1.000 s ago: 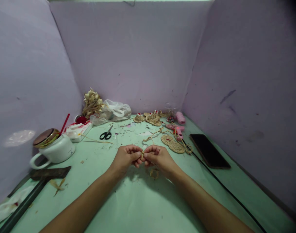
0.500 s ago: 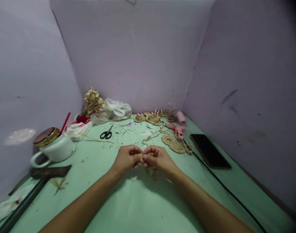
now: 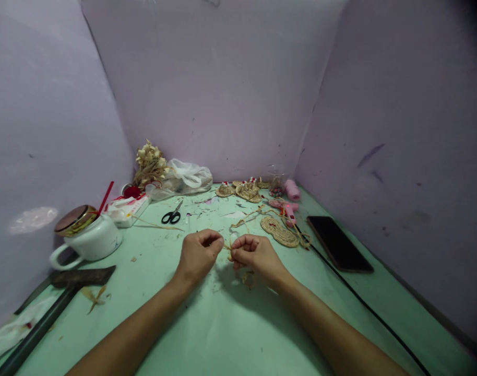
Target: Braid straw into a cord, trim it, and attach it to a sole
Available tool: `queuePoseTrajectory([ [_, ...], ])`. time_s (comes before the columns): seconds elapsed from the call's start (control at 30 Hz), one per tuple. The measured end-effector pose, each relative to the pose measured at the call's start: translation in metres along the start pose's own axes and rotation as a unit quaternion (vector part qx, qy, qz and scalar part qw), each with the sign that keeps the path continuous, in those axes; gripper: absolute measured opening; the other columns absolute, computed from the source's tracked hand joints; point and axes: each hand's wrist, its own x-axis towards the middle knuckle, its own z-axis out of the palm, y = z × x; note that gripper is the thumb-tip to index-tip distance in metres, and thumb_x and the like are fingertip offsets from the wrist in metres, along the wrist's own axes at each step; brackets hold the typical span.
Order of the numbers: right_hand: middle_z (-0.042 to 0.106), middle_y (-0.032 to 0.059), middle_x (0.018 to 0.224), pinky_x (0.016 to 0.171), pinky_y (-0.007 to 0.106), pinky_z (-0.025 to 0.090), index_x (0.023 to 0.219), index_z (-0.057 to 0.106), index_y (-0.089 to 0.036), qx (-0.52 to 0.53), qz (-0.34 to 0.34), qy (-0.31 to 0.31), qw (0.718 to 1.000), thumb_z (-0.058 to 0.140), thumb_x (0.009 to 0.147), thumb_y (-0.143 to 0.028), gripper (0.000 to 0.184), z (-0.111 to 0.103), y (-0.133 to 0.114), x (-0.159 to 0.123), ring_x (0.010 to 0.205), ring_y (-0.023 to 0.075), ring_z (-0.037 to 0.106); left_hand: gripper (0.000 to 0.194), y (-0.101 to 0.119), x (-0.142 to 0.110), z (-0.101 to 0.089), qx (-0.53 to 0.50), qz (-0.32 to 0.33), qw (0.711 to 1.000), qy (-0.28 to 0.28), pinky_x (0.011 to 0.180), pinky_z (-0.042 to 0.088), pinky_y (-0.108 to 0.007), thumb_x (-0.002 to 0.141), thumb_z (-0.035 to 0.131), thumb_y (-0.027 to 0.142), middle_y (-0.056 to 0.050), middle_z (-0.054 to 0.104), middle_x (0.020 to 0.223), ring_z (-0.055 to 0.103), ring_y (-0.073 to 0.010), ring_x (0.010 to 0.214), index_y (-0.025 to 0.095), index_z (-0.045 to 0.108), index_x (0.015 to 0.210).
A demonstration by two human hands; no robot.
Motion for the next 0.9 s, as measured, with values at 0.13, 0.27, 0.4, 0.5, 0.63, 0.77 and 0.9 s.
queuePoseTrajectory([
  [0.13, 0.06, -0.0014, 0.051, 0.043, 0.019, 0.041, 0.061, 0.055, -0.015, -0.005, 0.012, -0.026, 1.0, 0.064, 0.054, -0.016, 0.011, 0.001, -0.004, -0.003, 0.041, 0.0081, 0.053, 0.018, 0.0, 0.003, -0.009, 0.123, 0.106, 0.987, 0.015, 0.058, 0.037, -0.023, 0.069, 0.055, 0.032, -0.004, 0.061, 0.075, 0.05, -0.0128, 0.065, 0.018, 0.066, 0.072],
  [0.27, 0.061, -0.0016, 0.053, 0.045, 0.019, 0.041, 0.063, 0.056, -0.014, -0.006, 0.019, -0.039, 0.999, 0.066, 0.055, -0.019, 0.014, 0.001, -0.006, -0.006, 0.042, 0.0079, 0.054, 0.018, -0.001, 0.006, -0.007, 0.078, 0.086, 0.988, -0.099, 0.06, 0.036, -0.023, 0.067, 0.057, 0.034, -0.003, 0.059, 0.068, 0.051, -0.014, 0.067, 0.017, 0.064, 0.062],
  [0.4, 0.061, -0.0013, 0.054, 0.043, 0.019, 0.04, 0.064, 0.055, -0.015, 0.005, 0.026, -0.07, 0.997, 0.068, 0.055, -0.024, 0.018, 0.0, -0.005, -0.006, 0.041, 0.0076, 0.053, 0.022, -0.002, 0.007, -0.003, 0.01, 0.047, 0.996, -0.071, 0.057, 0.034, -0.023, 0.064, 0.057, 0.03, 0.001, 0.05, 0.055, 0.044, -0.011, 0.056, 0.016, 0.051, 0.048],
  [0.5, 0.06, -0.0022, 0.051, 0.041, 0.019, 0.039, 0.065, 0.055, -0.015, 0.004, 0.045, -0.096, 0.994, 0.069, 0.055, -0.028, 0.021, -0.001, -0.003, -0.006, 0.038, 0.0071, 0.05, 0.023, -0.003, 0.008, -0.004, 0.011, 0.052, 0.999, -0.009, 0.056, 0.033, -0.022, 0.066, 0.055, 0.029, 0.002, 0.047, 0.055, 0.042, -0.0099, 0.055, 0.016, 0.046, 0.049],
  [0.63, 0.056, -0.004, 0.047, 0.033, 0.018, 0.031, 0.065, 0.054, -0.016, -0.017, 0.049, -0.127, 0.991, 0.067, 0.056, -0.03, 0.021, -0.002, -0.001, -0.006, 0.031, 0.005, 0.041, 0.023, -0.005, 0.009, -0.006, 0.015, 0.058, 0.996, 0.063, 0.053, 0.031, -0.021, 0.068, 0.053, 0.027, 0.003, 0.043, 0.053, 0.039, -0.0088, 0.054, 0.016, 0.045, 0.049],
  [0.77, 0.052, -0.0049, 0.043, 0.03, 0.016, 0.018, 0.064, 0.053, -0.015, -0.032, 0.045, -0.12, 0.991, 0.065, 0.059, -0.033, 0.022, -0.003, -0.001, -0.004, 0.029, 0.002, 0.029, 0.021, -0.004, 0.008, -0.006, -0.058, 0.012, 0.996, 0.069, 0.044, 0.025, -0.019, 0.071, 0.053, 0.031, 0.006, 0.036, 0.046, 0.032, -0.0059, 0.044, 0.015, 0.05, 0.058],
  [0.9, 0.05, -0.0057, 0.042, 0.032, 0.017, 0.012, 0.062, 0.05, -0.016, -0.023, 0.05, -0.095, 0.994, 0.064, 0.061, -0.038, 0.026, -0.002, -0.003, -0.003, 0.03, 0.0018, 0.025, 0.026, 0.005, 0.002, -0.003, -0.247, -0.058, 0.965, -0.07, 0.032, 0.015, -0.018, 0.075, 0.048, 0.041, 0.005, 0.049, 0.052, 0.031, -0.0037, 0.032, 0.017, 0.044, 0.066],
])
